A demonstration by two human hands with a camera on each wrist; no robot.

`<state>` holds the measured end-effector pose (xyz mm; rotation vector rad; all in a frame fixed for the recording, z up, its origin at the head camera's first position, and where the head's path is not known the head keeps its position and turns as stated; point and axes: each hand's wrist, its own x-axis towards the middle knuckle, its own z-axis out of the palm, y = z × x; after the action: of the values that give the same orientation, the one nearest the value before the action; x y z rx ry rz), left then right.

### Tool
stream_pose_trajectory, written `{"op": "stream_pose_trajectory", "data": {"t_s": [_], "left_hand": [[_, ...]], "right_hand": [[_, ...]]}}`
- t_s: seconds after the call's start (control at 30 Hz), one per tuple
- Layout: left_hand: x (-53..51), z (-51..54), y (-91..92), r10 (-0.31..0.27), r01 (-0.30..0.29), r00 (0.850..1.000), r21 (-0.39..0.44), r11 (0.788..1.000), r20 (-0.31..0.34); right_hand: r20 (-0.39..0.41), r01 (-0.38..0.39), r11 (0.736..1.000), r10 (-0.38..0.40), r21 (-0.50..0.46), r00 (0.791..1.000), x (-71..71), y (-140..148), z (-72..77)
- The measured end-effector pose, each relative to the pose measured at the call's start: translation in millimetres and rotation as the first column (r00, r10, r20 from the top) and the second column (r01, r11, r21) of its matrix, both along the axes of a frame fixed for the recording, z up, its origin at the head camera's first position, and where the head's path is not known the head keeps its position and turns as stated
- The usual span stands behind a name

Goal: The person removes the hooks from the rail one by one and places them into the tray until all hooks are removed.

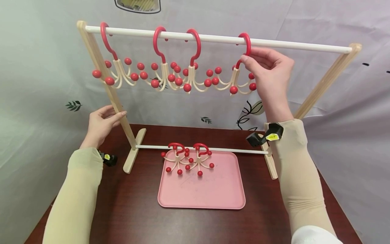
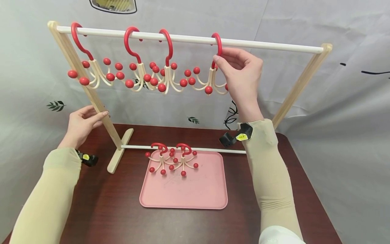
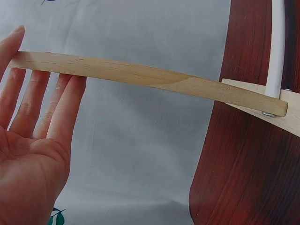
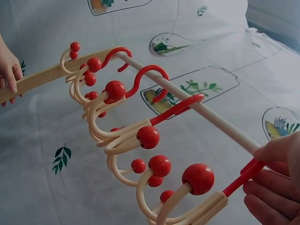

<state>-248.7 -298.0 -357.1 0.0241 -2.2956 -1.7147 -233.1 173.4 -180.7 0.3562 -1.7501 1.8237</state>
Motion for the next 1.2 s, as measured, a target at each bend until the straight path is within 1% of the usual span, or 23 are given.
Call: {"op": "stream_pose_trajectory", "data": {"t_s": [0.17, 0.37, 0.57, 0.83, 0.93, 1.07, 1.2], "left_hand": [[-3.5, -1.5, 0.3, 0.001, -0.001, 1.0, -0.002, 1.0, -0.006], [-3.6, -1.0, 0.4, -0.005, 0.005, 1.0, 0.002, 1.0, -0.002], [-4.1, -1.7, -2.2, -0.019, 0.019, 1.0, 0.008, 1.0, 0.013], [-4.4, -0.9, -4.5, -0.059, 0.058, 0.998, 0.062, 0.996, 0.018], [-4.8, -1.1, -4.8, -0.079, 0.076, 0.997, 0.102, 0.992, 0.019], [-5.5, -2.4, -5.0, -0.106, 0.103, 0.994, 0.156, 0.982, 0.016], [-6.2, -5.1, -6.2, -0.125, 0.12, 0.992, 0.18, 0.976, 0.019]], "right_hand": [[-0.011, 0.021, 1.0, -0.021, 0.01, 1.0, -1.6, 2, -1.6], [-0.017, 0.031, 0.999, -0.032, -0.02, 0.999, -1.9, 6, -1.3], [-0.015, 0.05, 0.996, -0.052, -0.079, 0.999, 6.0, 6, 4.9], [-0.029, 0.077, 0.987, -0.082, -0.143, 0.996, 16.9, 10, 15.6], [-0.033, 0.084, 0.982, -0.091, -0.171, 0.995, 19.5, 15, 19.0], [-0.016, 0.095, 0.978, -0.1, -0.184, 0.995, 22.6, 21, 22.5], [-0.003, 0.114, 0.975, -0.117, -0.189, 0.993, 26.7, 27, 23.7]]}}
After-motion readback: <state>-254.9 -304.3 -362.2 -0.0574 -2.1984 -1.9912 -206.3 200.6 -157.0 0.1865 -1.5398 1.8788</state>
